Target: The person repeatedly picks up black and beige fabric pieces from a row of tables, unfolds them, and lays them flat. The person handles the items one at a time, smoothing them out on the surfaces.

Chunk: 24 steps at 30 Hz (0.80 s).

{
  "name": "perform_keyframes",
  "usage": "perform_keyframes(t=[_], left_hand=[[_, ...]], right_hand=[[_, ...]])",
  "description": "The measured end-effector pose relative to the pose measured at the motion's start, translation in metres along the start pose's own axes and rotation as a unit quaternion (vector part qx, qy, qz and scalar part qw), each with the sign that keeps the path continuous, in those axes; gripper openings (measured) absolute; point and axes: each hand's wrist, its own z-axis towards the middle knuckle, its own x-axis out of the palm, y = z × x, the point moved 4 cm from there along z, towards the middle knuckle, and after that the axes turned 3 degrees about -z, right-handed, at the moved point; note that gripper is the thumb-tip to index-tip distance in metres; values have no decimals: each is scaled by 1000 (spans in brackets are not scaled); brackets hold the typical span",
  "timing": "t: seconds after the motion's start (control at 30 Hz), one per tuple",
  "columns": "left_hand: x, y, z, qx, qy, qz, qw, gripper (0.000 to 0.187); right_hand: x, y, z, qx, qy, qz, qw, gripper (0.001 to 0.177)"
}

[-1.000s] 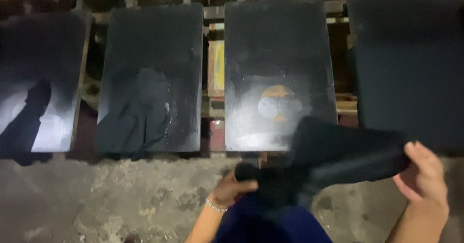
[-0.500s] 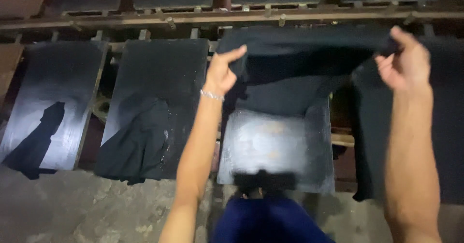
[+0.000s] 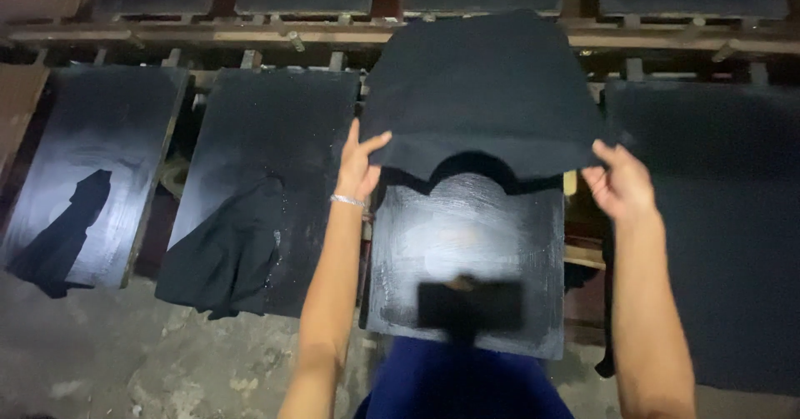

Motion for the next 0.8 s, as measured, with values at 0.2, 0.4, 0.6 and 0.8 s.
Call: perform_keyframes(t=[0.2, 0.4, 0.6, 0.8], left_hand=[[-79, 65, -21, 23, -116, 78, 990, 84], [-124, 94, -57, -5, -139, 123, 983, 49], [-175, 110, -93, 10, -118, 108, 987, 61], [-173, 95, -196, -12, -132, 157, 979, 60]], right_hand=[[-18, -82, -38, 51, -96, 3, 994, 53], [-73, -144, -64, 50, -143, 48, 987, 24], [-114, -172, -111, 50, -196, 52, 978, 29], [-140, -194, -179, 62, -233, 65, 968, 33]])
